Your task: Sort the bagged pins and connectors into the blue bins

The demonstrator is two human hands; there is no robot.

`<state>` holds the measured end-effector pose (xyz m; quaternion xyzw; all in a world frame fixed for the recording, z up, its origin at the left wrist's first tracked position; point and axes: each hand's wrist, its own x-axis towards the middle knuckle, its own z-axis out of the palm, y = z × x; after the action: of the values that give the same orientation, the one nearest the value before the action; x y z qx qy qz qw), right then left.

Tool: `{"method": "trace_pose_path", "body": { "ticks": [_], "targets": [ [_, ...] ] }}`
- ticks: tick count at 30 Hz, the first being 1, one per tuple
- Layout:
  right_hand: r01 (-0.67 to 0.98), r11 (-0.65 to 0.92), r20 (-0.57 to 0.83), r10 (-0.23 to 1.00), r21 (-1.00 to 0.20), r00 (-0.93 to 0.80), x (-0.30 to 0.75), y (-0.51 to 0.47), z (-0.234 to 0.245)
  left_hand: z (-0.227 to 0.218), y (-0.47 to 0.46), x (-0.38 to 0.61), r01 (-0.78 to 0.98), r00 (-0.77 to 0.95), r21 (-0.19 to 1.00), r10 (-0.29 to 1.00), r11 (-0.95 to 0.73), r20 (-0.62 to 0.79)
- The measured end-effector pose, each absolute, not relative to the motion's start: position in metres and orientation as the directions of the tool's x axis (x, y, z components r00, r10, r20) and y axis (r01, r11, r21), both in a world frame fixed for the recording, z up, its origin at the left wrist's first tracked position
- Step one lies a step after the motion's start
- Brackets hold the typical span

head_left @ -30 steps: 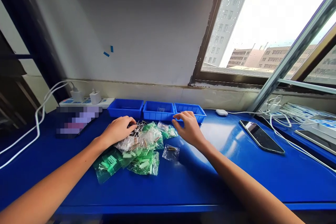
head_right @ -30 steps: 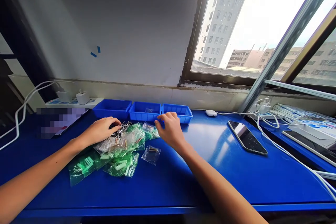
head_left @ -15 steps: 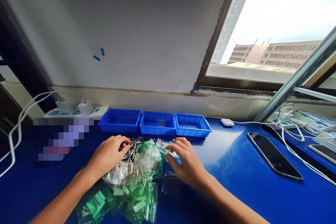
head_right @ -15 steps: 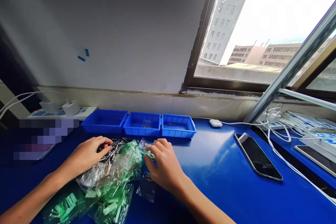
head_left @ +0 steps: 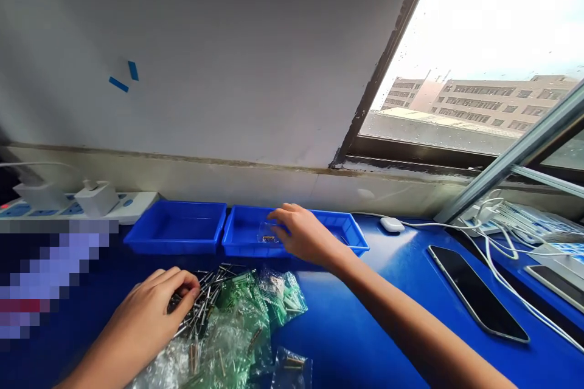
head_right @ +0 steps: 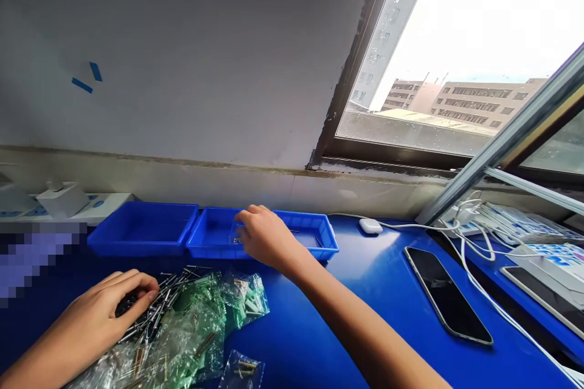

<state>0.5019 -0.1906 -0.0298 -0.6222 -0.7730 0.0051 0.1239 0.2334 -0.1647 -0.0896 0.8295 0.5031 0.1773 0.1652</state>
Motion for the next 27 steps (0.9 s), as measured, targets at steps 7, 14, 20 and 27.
{"method": "trace_pose_path", "body": {
  "ticks": [7, 14, 20, 27],
  "targets": [
    [0.951, 0.297, -0.273, 0.911, -0.086, -0.309, 0.490, -0.134, -0.033, -0.099, -0.169, 0.229, 0.754, 0.444, 0.428, 0.867, -0.498, 0.225],
    [0.941, 0.307, -0.318, 0.886, -0.143, -0.337, 0.495, -0.135, -0.033, -0.100, -0.165, 0.229, 0.740, 0.464, 0.429, 0.855, -0.518, 0.232],
    [0.926, 0.288, -0.341, 0.869, -0.242, -0.359, 0.495, -0.136, -0.033, -0.100, -0.167, 0.228, 0.731, 0.468, 0.433, 0.850, -0.527, 0.244],
    [0.930, 0.267, -0.299, 0.893, -0.254, -0.338, 0.494, -0.136, -0.033, -0.099, -0.167, 0.228, 0.729, 0.479, 0.432, 0.847, -0.530, 0.230]
  ]
}}
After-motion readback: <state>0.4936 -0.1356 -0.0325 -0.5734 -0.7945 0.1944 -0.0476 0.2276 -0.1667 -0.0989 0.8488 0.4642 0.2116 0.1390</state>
